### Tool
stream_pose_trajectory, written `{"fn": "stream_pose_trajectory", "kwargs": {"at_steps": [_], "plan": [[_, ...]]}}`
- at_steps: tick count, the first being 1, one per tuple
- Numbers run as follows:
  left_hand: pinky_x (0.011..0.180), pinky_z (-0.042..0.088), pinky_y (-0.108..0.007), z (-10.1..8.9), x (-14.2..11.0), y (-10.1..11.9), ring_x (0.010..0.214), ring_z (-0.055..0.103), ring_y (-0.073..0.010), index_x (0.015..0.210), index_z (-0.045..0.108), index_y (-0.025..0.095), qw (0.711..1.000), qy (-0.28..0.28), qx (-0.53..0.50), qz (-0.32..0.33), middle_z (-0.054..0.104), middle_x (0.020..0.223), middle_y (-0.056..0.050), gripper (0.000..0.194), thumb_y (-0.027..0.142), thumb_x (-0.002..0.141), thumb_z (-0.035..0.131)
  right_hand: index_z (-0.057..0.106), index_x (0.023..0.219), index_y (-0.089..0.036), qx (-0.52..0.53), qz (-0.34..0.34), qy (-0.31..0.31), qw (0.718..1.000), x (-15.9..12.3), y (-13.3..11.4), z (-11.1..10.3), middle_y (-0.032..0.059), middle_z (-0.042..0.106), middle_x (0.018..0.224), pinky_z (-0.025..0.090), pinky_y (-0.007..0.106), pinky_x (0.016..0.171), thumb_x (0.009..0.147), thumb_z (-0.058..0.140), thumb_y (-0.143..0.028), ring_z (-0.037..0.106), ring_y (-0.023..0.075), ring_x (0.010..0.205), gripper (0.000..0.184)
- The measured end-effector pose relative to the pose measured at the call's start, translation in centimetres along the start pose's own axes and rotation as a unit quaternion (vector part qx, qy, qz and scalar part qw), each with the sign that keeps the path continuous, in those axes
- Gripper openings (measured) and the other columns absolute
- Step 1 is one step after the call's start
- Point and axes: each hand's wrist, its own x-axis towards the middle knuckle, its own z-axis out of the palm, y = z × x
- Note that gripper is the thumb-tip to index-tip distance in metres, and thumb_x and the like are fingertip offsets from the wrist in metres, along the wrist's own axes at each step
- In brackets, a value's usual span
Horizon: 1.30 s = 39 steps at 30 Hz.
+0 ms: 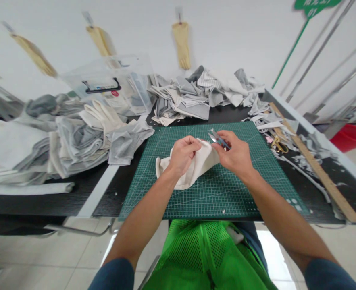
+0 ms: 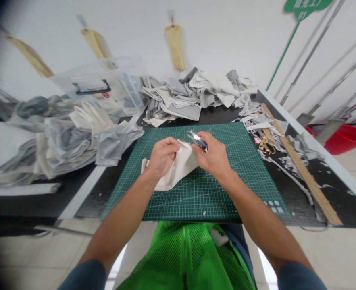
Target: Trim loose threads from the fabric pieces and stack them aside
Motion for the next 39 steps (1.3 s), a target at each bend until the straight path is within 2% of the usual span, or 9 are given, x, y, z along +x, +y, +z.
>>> {"fn": "stream_pose_trajectory", "kwargs": {"at_steps": [2,5,10,26,39], "plan": [[0.072,0.044,-0.025,0.03,-0.01,0.00,0.070,0.058,-0.0112,0.065,0.068,0.016,1.000,0.011,0.007,0.005,0.067,0.071,-0.001,0.010,0.014,0.064,0.078,0.073,0.120,-0.025,-0.007,-0.040,0.003,0.999,0.03,-0.09,-0.19,0.0077,0.079,0.113,0.060,0.044,0.091,0.092,0.069,-0.032,0.074,0.0266,0.098,0.029],[0.066,0.040,-0.024,0.06,0.02,0.02,0.064,0.053,-0.0091,0.065,0.068,0.016,1.000,0.018,0.013,0.008,0.062,0.066,0.001,0.011,0.014,0.064,0.079,0.075,0.116,-0.024,-0.013,-0.100,0.005,0.995,0.04,-0.14,-0.26,0.0084,0.080,0.111,0.059,0.044,0.094,0.093,0.067,-0.027,0.073,0.0267,0.100,0.025],[0.067,0.041,-0.025,0.02,0.10,0.01,0.066,0.054,-0.0097,0.065,0.067,0.016,1.000,0.017,0.004,0.003,0.063,0.067,0.000,0.013,0.015,0.064,0.079,0.077,0.113,-0.023,-0.024,-0.126,0.009,0.992,-0.07,0.04,-0.04,0.0077,0.081,0.104,0.060,0.042,0.089,0.092,0.067,-0.023,0.073,0.0256,0.094,0.023],[0.066,0.040,-0.026,-0.03,-0.04,0.16,0.063,0.053,-0.0100,0.062,0.067,0.016,1.000,-0.001,0.030,0.007,0.062,0.063,0.000,0.012,0.015,0.062,0.079,0.077,0.112,-0.024,-0.006,-0.106,0.006,0.994,-0.30,-0.36,0.37,0.0069,0.081,0.103,0.060,0.041,0.087,0.094,0.066,-0.022,0.074,0.0246,0.094,0.021],[0.063,0.036,-0.025,-0.24,0.10,0.16,0.062,0.050,-0.0087,0.061,0.068,0.016,0.999,-0.003,0.033,-0.009,0.061,0.061,0.000,0.013,0.015,0.061,0.081,0.077,0.112,-0.023,-0.012,-0.134,0.017,0.991,-0.26,-0.47,0.57,0.0071,0.081,0.101,0.060,0.040,0.085,0.097,0.064,-0.022,0.073,0.0234,0.090,0.020]]}}
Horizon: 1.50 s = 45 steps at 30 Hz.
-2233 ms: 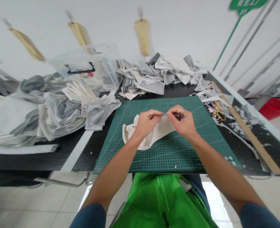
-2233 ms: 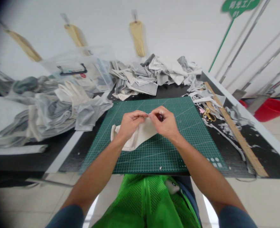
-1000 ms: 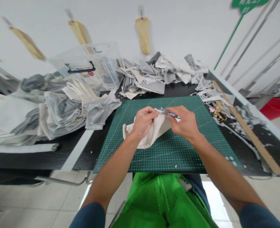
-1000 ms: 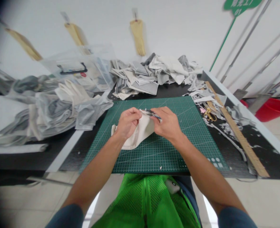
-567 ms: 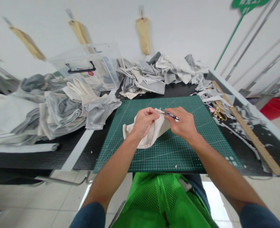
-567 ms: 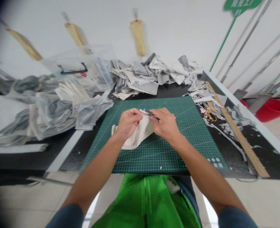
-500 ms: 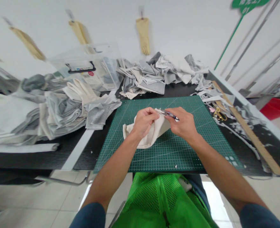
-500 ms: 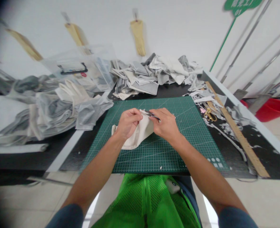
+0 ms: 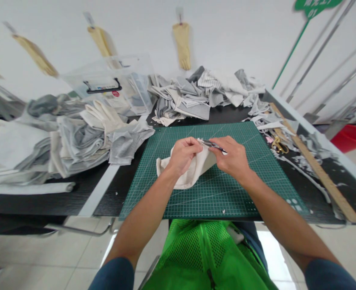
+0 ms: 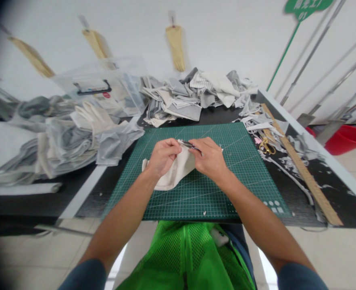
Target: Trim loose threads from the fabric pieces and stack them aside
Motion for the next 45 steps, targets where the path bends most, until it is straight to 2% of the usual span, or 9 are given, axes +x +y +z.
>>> {"fn": "stream_pose_trajectory", "kwargs": {"at_steps": [11,14,18,20,25,30,36,40,45], "plan": [[0.062,0.038,-0.025,-0.1,0.0,0.1,0.061,0.050,-0.0087,0.061,0.066,0.016,1.000,0.006,0.001,-0.002,0.060,0.062,0.000,0.013,0.013,0.061,0.079,0.077,0.109,-0.026,0.030,0.057,-0.017,0.998,0.0,-0.6,-0.1,0.0067,0.081,0.103,0.058,0.044,0.089,0.098,0.062,-0.025,0.071,0.0248,0.093,0.018],[0.063,0.042,-0.024,-0.1,0.1,0.1,0.063,0.054,-0.0092,0.065,0.067,0.016,1.000,0.003,-0.028,-0.011,0.061,0.065,0.000,0.012,0.015,0.064,0.079,0.073,0.110,-0.025,0.051,0.124,-0.005,0.991,0.0,-0.4,-0.1,0.0062,0.079,0.103,0.057,0.040,0.083,0.095,0.065,-0.026,0.071,0.0225,0.089,0.017],[0.067,0.048,-0.025,-0.1,0.1,0.0,0.071,0.062,-0.0121,0.072,0.067,0.016,0.999,0.003,-0.038,-0.021,0.070,0.080,-0.003,0.015,0.021,0.071,0.081,0.064,0.116,-0.022,0.099,0.237,0.035,0.966,0.1,0.8,0.0,0.0013,0.070,0.088,0.051,0.032,0.068,0.092,0.067,-0.034,0.063,0.0168,0.072,0.027],[0.067,0.049,-0.026,-0.1,0.2,-0.1,0.072,0.063,-0.0124,0.075,0.066,0.016,1.000,0.008,-0.021,-0.013,0.071,0.083,-0.003,0.019,0.024,0.072,0.084,0.064,0.114,-0.021,0.129,0.256,0.012,0.958,0.3,1.3,-0.1,-0.0012,0.064,0.081,0.047,0.030,0.064,0.090,0.070,-0.037,0.057,0.0151,0.068,0.029],[0.065,0.047,-0.024,-0.5,0.5,-0.6,0.069,0.061,-0.0106,0.080,0.068,0.017,1.000,0.015,0.022,0.001,0.071,0.080,-0.001,0.026,0.030,0.071,0.090,0.074,0.099,-0.021,0.169,0.259,-0.103,0.945,0.7,1.3,-0.5,-0.0004,0.068,0.078,0.044,0.030,0.063,0.085,0.071,-0.034,0.054,0.0144,0.066,0.020],[0.071,0.048,-0.025,-0.8,0.7,-0.6,0.075,0.065,-0.0127,0.081,0.067,0.017,0.999,0.010,0.029,0.026,0.074,0.082,-0.004,0.024,0.026,0.072,0.088,0.073,0.088,-0.020,0.182,0.268,-0.158,0.933,0.7,1.4,-0.4,0.0004,0.071,0.077,0.042,0.029,0.060,0.086,0.066,-0.030,0.057,0.0152,0.065,0.012],[0.072,0.047,-0.025,-1.5,1.3,-0.3,0.073,0.064,-0.0122,0.086,0.067,0.019,0.989,0.081,0.080,0.097,0.070,0.078,0.000,0.023,0.017,0.071,0.084,0.070,0.089,-0.020,0.196,0.236,-0.127,0.943,0.6,1.7,-0.4,0.0001,0.070,0.079,0.044,0.029,0.062,0.082,0.070,-0.027,0.057,0.0142,0.066,0.010],[0.075,0.048,-0.027,-2.2,1.7,0.1,0.074,0.065,-0.0143,0.088,0.069,0.020,0.977,0.128,0.098,0.137,0.070,0.076,0.000,0.018,0.018,0.074,0.080,0.070,0.091,-0.020,0.202,0.229,-0.118,0.945,0.5,1.7,-0.3,0.0010,0.071,0.084,0.047,0.030,0.066,0.082,0.071,-0.024,0.060,0.0155,0.071,0.010],[0.080,0.047,-0.030,-2.0,1.4,0.3,0.078,0.065,-0.0170,0.092,0.077,0.021,0.970,0.063,0.181,0.149,0.073,0.079,-0.003,0.009,0.023,0.086,0.071,0.068,0.094,-0.021,0.184,0.206,-0.128,0.953,0.3,1.4,0.0,0.0017,0.071,0.088,0.049,0.032,0.070,0.085,0.068,-0.021,0.061,0.0167,0.075,0.009]]}}
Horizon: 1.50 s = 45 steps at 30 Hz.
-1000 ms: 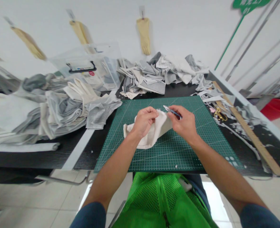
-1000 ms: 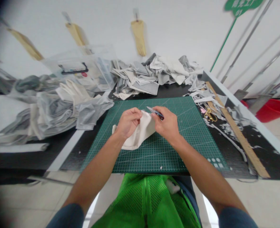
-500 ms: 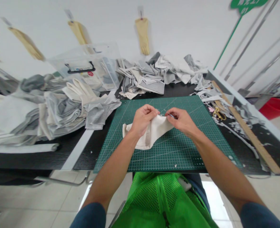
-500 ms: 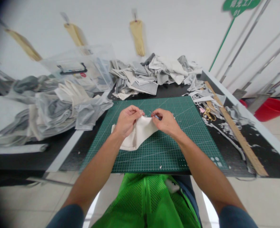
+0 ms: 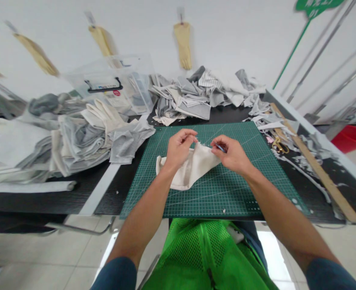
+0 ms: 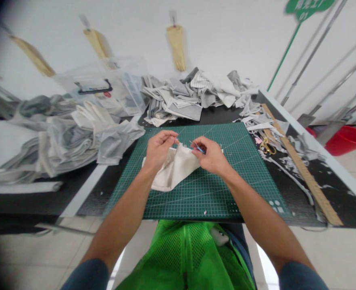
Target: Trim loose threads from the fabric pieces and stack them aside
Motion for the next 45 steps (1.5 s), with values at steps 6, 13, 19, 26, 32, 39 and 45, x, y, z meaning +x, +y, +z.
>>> {"fn": "stream_pose_trajectory", "kwargs": {"at_steps": [6,13,19,26,32,39,45], "plan": [[0.083,0.044,-0.033,0.3,-0.3,0.1,0.087,0.059,-0.0215,0.100,0.084,0.027,0.983,-0.103,0.141,0.050,0.071,0.084,-0.004,0.019,0.028,0.082,0.077,0.067,0.097,-0.022,-0.028,-0.036,-0.030,0.998,-0.2,-0.2,0.0,0.0010,0.070,0.088,0.049,0.032,0.072,0.089,0.066,-0.022,0.061,0.0172,0.078,0.007],[0.068,0.038,-0.030,-0.2,-0.2,-0.2,0.067,0.053,-0.0160,0.080,0.083,0.023,0.965,-0.195,0.176,0.025,0.066,0.069,-0.001,0.007,0.024,0.080,0.077,0.066,0.096,-0.023,-0.047,-0.058,-0.045,0.996,-0.2,-0.1,0.0,0.0018,0.070,0.091,0.049,0.033,0.074,0.090,0.063,-0.021,0.061,0.0176,0.079,0.007],[0.062,0.040,-0.027,-0.5,-0.1,-0.8,0.064,0.055,-0.0126,0.078,0.080,0.018,0.986,-0.151,0.022,-0.065,0.071,0.074,-0.004,0.021,0.036,0.072,0.090,0.067,0.096,-0.022,-0.064,-0.052,-0.031,0.996,0.0,-0.1,-0.3,0.0024,0.071,0.092,0.049,0.034,0.076,0.088,0.063,-0.019,0.062,0.0186,0.080,0.009],[0.049,0.034,-0.023,-1.0,0.6,-0.8,0.053,0.051,-0.0084,0.079,0.078,0.016,0.987,-0.083,-0.061,-0.123,0.067,0.066,-0.003,0.034,0.046,0.072,0.091,0.069,0.094,-0.022,-0.069,-0.007,-0.022,0.997,0.3,0.9,-0.7,0.0025,0.071,0.089,0.048,0.035,0.076,0.085,0.063,-0.018,0.063,0.0198,0.081,0.011],[0.056,0.045,-0.023,-2.1,2.7,-2.2,0.059,0.057,-0.0091,0.084,0.078,0.013,0.994,-0.022,-0.011,-0.109,0.072,0.073,-0.006,0.025,0.036,0.076,0.084,0.069,0.092,-0.022,-0.064,0.030,-0.027,0.997,0.5,1.1,-1.0,0.0030,0.071,0.089,0.047,0.036,0.077,0.085,0.062,-0.020,0.062,0.0204,0.082,0.010],[0.098,0.055,-0.037,-2.3,4.9,-3.0,0.109,0.072,-0.0230,0.115,0.078,0.018,0.968,-0.104,0.228,-0.001,0.078,0.122,-0.011,0.042,0.016,0.074,0.071,0.069,0.091,-0.023,-0.060,0.036,-0.035,0.997,0.5,0.9,-1.0,0.0022,0.070,0.086,0.046,0.035,0.076,0.083,0.063,-0.018,0.061,0.0199,0.079,0.010],[0.108,0.050,-0.038,-1.6,5.3,-2.5,0.114,0.071,-0.0252,0.093,0.082,0.019,0.926,-0.097,0.355,0.078,0.080,0.116,-0.009,0.018,0.021,0.084,0.067,0.069,0.092,-0.023,-0.057,0.045,-0.032,0.997,0.5,0.9,-0.9,0.0022,0.071,0.087,0.046,0.036,0.077,0.084,0.063,-0.019,0.062,0.0201,0.080,0.011]]}}
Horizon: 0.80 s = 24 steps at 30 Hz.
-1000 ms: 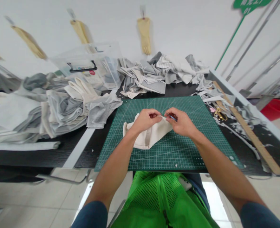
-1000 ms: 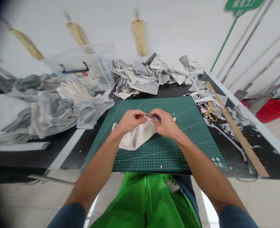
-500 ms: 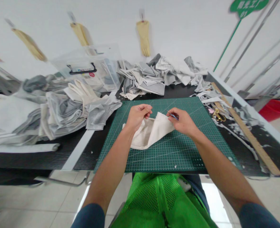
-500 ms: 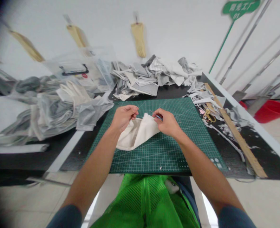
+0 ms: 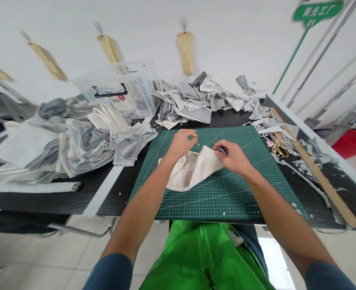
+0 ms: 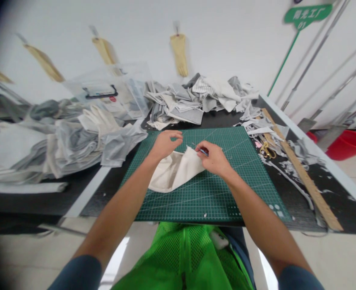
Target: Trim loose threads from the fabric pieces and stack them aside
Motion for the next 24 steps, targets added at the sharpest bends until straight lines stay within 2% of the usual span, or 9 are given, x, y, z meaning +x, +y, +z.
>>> {"fn": "stream_pose_trajectory", "kwargs": {"at_steps": [2,3,6,8,11,15,19,24], "plan": [[0.101,0.053,-0.037,0.0,-0.3,0.3,0.110,0.070,-0.0238,0.117,0.079,0.018,0.999,-0.012,-0.032,-0.001,0.077,0.125,-0.010,0.039,0.016,0.080,0.070,0.069,0.092,-0.023,-0.002,0.003,-0.004,1.000,0.0,0.0,0.0,0.0023,0.071,0.086,0.046,0.036,0.077,0.083,0.063,-0.019,0.062,0.0202,0.080,0.011],[0.096,0.054,-0.036,-0.1,-0.5,0.4,0.106,0.071,-0.0226,0.125,0.077,0.019,0.997,-0.043,-0.059,0.005,0.076,0.126,-0.011,0.045,0.017,0.080,0.071,0.069,0.092,-0.022,-0.002,0.003,-0.007,1.000,0.1,0.0,-0.1,0.0023,0.071,0.086,0.046,0.036,0.077,0.083,0.063,-0.019,0.061,0.0202,0.080,0.011],[0.083,0.053,-0.032,-0.2,-1.2,0.4,0.094,0.069,-0.0192,0.127,0.077,0.022,0.975,-0.170,-0.137,0.038,0.075,0.121,-0.010,0.049,0.033,0.079,0.082,0.070,0.092,-0.023,-0.005,0.000,-0.012,1.000,0.1,0.2,-0.1,0.0021,0.070,0.085,0.045,0.035,0.076,0.084,0.062,-0.019,0.060,0.0200,0.079,0.012],[0.079,0.052,-0.031,0.0,-1.6,0.2,0.087,0.067,-0.0175,0.122,0.079,0.022,0.960,-0.218,-0.173,0.039,0.076,0.109,-0.008,0.052,0.040,0.074,0.087,0.070,0.093,-0.023,-0.005,0.001,-0.008,1.000,0.1,0.3,-0.1,0.0021,0.070,0.086,0.045,0.035,0.075,0.083,0.062,-0.019,0.060,0.0200,0.079,0.013],[0.075,0.049,-0.030,0.4,-1.9,-0.3,0.079,0.064,-0.0161,0.107,0.082,0.018,0.955,-0.203,-0.215,0.005,0.075,0.092,-0.006,0.043,0.041,0.071,0.090,0.070,0.093,-0.023,-0.003,0.001,-0.004,1.000,0.2,0.5,0.0,0.0022,0.071,0.087,0.045,0.035,0.075,0.083,0.063,-0.019,0.061,0.0203,0.080,0.013],[0.073,0.047,-0.029,0.6,-2.2,-0.3,0.079,0.064,-0.0161,0.089,0.083,0.017,0.955,-0.172,-0.243,-0.010,0.075,0.088,-0.006,0.032,0.043,0.072,0.090,0.070,0.091,-0.022,-0.009,0.002,-0.006,1.000,0.2,0.6,0.0,0.0020,0.070,0.086,0.045,0.035,0.075,0.083,0.063,-0.019,0.061,0.0203,0.080,0.012],[0.068,0.044,-0.028,0.4,-2.5,0.2,0.072,0.060,-0.0142,0.080,0.080,0.016,0.948,-0.153,-0.275,-0.032,0.071,0.078,-0.004,0.035,0.049,0.075,0.087,0.070,0.091,-0.022,-0.010,0.001,-0.007,1.000,0.2,0.5,-0.1,0.0018,0.070,0.086,0.045,0.035,0.075,0.082,0.063,-0.019,0.060,0.0197,0.079,0.012],[0.056,0.032,-0.025,0.6,-2.5,0.4,0.055,0.042,-0.0088,0.072,0.067,0.016,0.941,-0.128,-0.304,-0.076,0.054,0.059,0.003,0.043,0.056,0.085,0.076,0.069,0.091,-0.022,-0.009,0.001,-0.012,1.000,0.1,0.0,0.0,0.0016,0.070,0.085,0.044,0.034,0.075,0.083,0.063,-0.019,0.060,0.0192,0.078,0.011]]}}
